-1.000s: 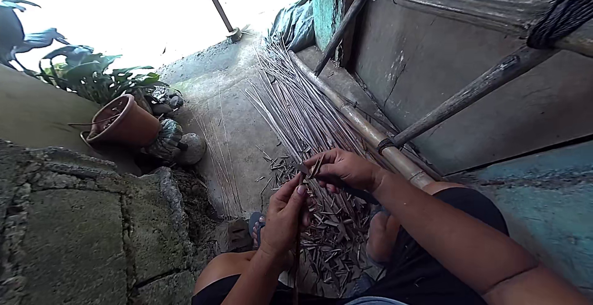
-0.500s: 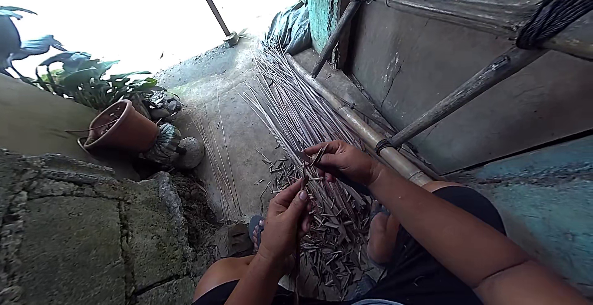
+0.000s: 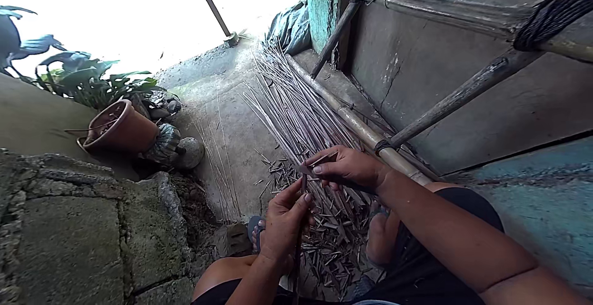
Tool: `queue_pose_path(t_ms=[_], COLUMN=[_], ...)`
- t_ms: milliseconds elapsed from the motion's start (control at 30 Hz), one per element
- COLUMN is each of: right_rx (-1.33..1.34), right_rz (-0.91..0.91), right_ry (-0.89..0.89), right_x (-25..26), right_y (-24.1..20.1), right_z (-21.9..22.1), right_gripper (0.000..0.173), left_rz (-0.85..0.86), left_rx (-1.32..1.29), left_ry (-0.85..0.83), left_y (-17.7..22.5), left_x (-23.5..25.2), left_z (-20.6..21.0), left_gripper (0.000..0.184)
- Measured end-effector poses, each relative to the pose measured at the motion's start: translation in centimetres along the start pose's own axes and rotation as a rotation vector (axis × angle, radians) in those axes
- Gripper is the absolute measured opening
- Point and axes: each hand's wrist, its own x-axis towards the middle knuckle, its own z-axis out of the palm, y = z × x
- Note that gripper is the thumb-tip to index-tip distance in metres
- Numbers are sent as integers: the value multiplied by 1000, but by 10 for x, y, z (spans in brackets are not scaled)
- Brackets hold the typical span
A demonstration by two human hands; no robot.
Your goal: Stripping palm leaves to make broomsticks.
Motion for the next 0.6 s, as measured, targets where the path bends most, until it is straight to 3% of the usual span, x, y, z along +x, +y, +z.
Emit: queue_pose_path(t_ms=[167,433,600], right_rx=[9,175,107], right_rz=[-13,-32,-14], right_ry=[56,318,38], right_x=[1,7,4], right_y=[-3,-13,-4], right_z=[-4,-24,-14], right_gripper=[29,30,32], left_rz=[-11,-17,-34], left_rx=[13,19,-27], left_ry=[5,-26,-69], left_y=[2,-1,2], left_x=[1,-2,0], left_z=[1,1,-2], left_gripper=[42,42,39])
